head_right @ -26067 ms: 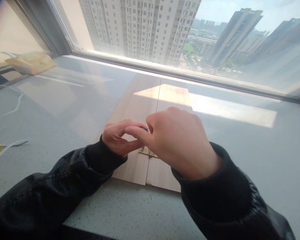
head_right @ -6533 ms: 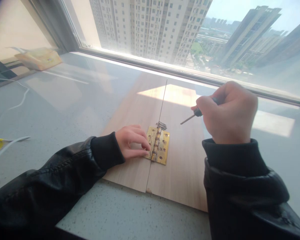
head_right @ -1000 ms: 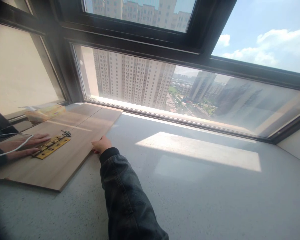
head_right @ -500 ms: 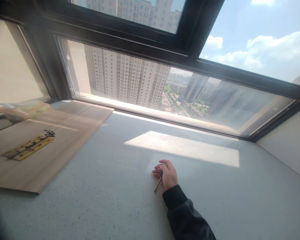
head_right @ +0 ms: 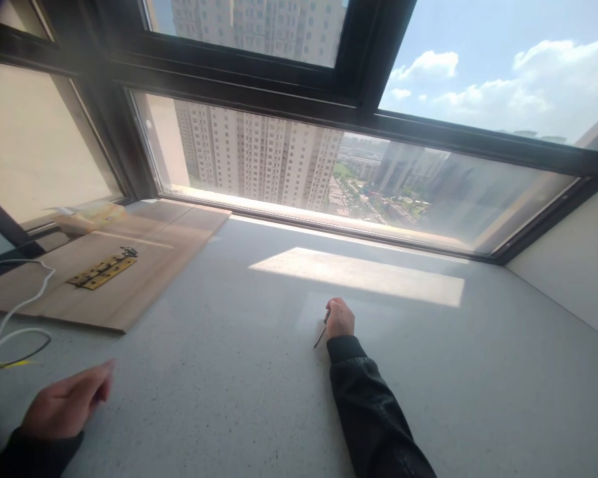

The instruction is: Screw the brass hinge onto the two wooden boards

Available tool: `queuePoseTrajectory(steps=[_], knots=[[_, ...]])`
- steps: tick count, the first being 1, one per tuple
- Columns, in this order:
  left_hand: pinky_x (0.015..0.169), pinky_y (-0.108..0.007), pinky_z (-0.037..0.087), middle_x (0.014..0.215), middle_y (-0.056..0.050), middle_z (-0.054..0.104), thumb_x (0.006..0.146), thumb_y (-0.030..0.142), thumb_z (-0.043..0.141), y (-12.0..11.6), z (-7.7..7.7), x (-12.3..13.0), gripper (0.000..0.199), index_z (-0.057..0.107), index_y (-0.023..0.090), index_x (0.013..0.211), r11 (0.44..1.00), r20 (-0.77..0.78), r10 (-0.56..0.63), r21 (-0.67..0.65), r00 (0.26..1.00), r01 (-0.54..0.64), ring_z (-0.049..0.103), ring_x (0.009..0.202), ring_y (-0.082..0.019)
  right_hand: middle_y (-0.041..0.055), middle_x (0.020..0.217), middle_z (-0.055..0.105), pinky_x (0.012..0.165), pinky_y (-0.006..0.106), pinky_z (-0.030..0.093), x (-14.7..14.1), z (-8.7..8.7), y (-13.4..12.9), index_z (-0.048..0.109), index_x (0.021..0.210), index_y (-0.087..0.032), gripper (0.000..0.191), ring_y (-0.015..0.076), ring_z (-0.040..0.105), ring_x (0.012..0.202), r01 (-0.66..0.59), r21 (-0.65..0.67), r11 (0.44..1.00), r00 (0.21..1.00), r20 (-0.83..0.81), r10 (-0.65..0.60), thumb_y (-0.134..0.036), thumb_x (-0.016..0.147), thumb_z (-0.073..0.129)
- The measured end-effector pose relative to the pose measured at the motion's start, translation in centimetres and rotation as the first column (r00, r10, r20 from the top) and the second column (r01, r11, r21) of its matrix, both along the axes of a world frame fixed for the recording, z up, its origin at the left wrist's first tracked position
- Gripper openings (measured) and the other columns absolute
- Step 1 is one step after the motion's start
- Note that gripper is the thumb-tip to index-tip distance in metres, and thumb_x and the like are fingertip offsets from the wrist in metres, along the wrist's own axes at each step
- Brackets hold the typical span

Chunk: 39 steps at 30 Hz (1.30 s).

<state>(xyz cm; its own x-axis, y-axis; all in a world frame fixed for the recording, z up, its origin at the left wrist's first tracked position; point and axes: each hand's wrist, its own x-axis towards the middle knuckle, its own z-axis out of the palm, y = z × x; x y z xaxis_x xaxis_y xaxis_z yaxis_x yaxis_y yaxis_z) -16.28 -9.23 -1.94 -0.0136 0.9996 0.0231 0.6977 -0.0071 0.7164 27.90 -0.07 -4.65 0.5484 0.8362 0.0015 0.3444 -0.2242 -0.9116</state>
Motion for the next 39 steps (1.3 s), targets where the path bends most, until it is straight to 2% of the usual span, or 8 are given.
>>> queuePoseTrajectory(steps=[3,6,10,15,19,27,33,39], knots=[[0.052,-0.026,0.033,0.044,0.003,0.036,0.082,0.056,0.047,0.5,-2.1,5.5,0.051,0.04,0.019,0.048,0.975,0.14,-0.207,-0.054,0.968,0.216,0.039,0.047,-0.012,0.0068,0.108,0.063,0.079,0.037,0.054,0.5,-0.3,0.2,0.06,0.112,-0.015,0.032,0.0175,0.063,0.091,-0.001,0.0,1.0,0.998,0.063,0.001,-0.039,0.092,0.055],[0.049,-0.025,0.022,0.046,0.003,0.031,0.081,0.052,0.047,1.5,-3.0,10.4,0.048,0.038,0.018,0.048,0.862,0.166,-0.486,-0.071,0.858,0.502,0.03,0.046,-0.01,0.0072,0.11,0.063,0.08,0.038,0.054,0.8,-0.5,0.4,0.059,0.113,-0.015,0.033,0.0183,0.062,0.093,0.009,0.01,1.0,0.991,0.131,-0.01,-0.039,0.091,0.056],[0.049,-0.025,0.017,0.047,0.005,0.021,0.078,0.053,0.049,4.4,-3.0,13.2,0.052,0.028,0.018,0.045,0.841,0.167,-0.53,-0.027,0.832,0.541,0.021,0.047,-0.007,0.0074,0.111,0.062,0.081,0.039,0.054,0.5,-0.8,0.8,0.059,0.114,-0.015,0.034,0.0188,0.062,0.095,0.029,0.033,0.999,0.974,0.225,-0.035,-0.039,0.091,0.056],[0.048,-0.024,0.018,0.046,0.006,0.019,0.072,0.058,0.05,8.7,-3.1,13.1,0.054,0.026,0.02,0.043,0.838,0.187,-0.537,0.007,0.823,0.545,0.02,0.046,-0.007,0.0074,0.111,0.062,0.082,0.039,0.054,0.2,-1.3,1.5,0.059,0.113,-0.015,0.033,0.0186,0.062,0.095,0.089,0.02,0.996,0.936,0.339,-0.09,-0.039,0.091,0.056],[0.049,-0.024,0.021,0.046,0.006,0.025,0.073,0.057,0.05,10.2,-3.0,12.3,0.05,0.034,0.019,0.045,0.861,0.207,-0.504,0.045,0.839,0.506,0.025,0.046,-0.007,0.0079,0.112,0.062,0.082,0.039,0.054,0.1,-1.6,1.6,0.059,0.114,-0.016,0.032,0.0181,0.062,0.095,0.149,-0.048,0.988,0.9,0.421,-0.115,-0.039,0.091,0.056],[0.053,-0.025,0.019,0.052,0.006,0.019,0.075,0.049,0.053,10.0,-2.9,11.6,0.048,0.024,0.021,0.05,0.909,0.238,-0.417,0.131,0.877,0.396,0.021,0.051,-0.007,0.0085,0.114,0.061,0.084,0.041,0.053,-0.5,-1.4,1.2,0.059,0.116,-0.016,0.033,0.0189,0.061,0.098,0.206,-0.167,0.964,0.816,0.573,-0.075,-0.039,0.092,0.055],[0.053,-0.026,0.016,0.054,0.006,0.015,0.076,0.048,0.053,9.8,-2.9,11.8,0.051,0.018,0.021,0.051,0.909,0.243,-0.415,0.143,0.877,0.391,0.018,0.051,-0.007,0.0089,0.118,0.06,0.087,0.042,0.052,-0.6,-1.4,1.5,0.059,0.116,-0.017,0.032,0.0197,0.06,0.102,0.187,-0.206,0.961,0.76,0.65,-0.009,-0.037,0.092,0.055],[0.052,-0.025,0.016,0.053,0.006,0.016,0.076,0.048,0.053,9.6,-2.5,11.9,0.051,0.019,0.021,0.05,0.906,0.223,-0.424,0.118,0.878,0.407,0.018,0.051,-0.007,0.0087,0.116,0.061,0.087,0.042,0.052,-0.4,-1.5,1.6,0.059,0.115,-0.016,0.032,0.0195,0.06,0.101,0.17,-0.237,0.956,0.757,0.653,0.028,-0.038,0.092,0.056]])
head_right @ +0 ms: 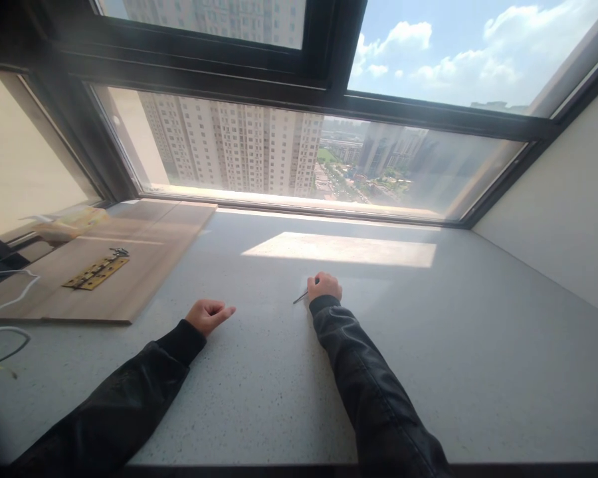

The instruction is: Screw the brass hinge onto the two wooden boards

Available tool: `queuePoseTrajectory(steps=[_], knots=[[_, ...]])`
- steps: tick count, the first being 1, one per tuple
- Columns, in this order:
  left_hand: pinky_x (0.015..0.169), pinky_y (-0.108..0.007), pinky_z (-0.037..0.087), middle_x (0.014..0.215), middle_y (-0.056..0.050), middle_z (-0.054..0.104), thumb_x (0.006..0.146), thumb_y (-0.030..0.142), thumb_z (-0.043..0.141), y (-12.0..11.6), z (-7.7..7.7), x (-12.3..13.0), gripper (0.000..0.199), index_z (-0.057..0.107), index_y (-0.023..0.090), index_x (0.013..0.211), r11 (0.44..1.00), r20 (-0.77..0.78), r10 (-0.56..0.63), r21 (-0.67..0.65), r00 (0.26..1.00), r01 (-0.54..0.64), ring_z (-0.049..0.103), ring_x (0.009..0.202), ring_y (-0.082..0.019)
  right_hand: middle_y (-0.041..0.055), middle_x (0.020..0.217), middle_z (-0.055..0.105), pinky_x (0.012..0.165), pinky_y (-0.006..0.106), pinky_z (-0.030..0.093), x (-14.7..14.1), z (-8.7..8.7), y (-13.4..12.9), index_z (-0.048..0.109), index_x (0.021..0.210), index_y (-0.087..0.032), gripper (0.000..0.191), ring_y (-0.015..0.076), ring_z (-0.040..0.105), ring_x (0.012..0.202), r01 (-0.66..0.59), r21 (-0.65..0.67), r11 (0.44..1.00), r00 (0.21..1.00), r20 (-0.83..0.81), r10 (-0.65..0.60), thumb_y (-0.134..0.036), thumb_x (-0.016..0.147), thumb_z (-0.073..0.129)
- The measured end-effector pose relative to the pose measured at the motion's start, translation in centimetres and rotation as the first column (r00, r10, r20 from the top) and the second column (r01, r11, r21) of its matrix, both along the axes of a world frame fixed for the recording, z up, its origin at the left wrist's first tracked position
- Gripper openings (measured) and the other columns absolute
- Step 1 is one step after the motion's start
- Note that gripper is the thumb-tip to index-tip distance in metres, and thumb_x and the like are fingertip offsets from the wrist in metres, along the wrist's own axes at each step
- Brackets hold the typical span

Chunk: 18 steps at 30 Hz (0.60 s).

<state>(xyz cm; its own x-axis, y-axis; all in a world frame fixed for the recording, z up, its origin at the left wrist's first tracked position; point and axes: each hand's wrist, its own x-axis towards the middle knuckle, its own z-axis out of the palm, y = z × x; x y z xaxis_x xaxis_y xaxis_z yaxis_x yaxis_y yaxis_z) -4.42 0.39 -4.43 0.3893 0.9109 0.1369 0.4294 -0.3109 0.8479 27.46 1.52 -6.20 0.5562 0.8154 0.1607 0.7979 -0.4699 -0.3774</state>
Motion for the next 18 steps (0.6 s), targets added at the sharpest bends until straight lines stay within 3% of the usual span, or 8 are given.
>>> queuePoseTrajectory(steps=[12,18], knots=[[0.049,-0.024,0.021,0.05,0.006,0.018,0.078,0.05,0.051,0.7,-0.1,0.0,0.05,0.022,0.021,0.048,0.999,-0.083,-0.042,-0.017,0.996,0.041,0.021,0.048,-0.007,0.0061,0.104,0.064,0.078,0.036,0.054,1.6,-0.8,-0.3,0.061,0.107,-0.015,0.03,0.0164,0.062,0.089,-0.006,0.045,0.999,0.993,-0.117,0.011,-0.04,0.091,0.056],[0.049,-0.023,0.025,0.047,0.005,0.028,0.079,0.052,0.05,0.3,-0.3,0.0,0.045,0.039,0.019,0.051,0.998,-0.174,0.038,0.05,0.984,-0.03,0.028,0.047,-0.009,0.0049,0.1,0.064,0.075,0.035,0.053,2.0,-1.0,-0.9,0.062,0.104,-0.015,0.03,0.0157,0.062,0.085,-0.059,0.135,0.989,0.988,-0.136,0.078,-0.042,0.091,0.055]])
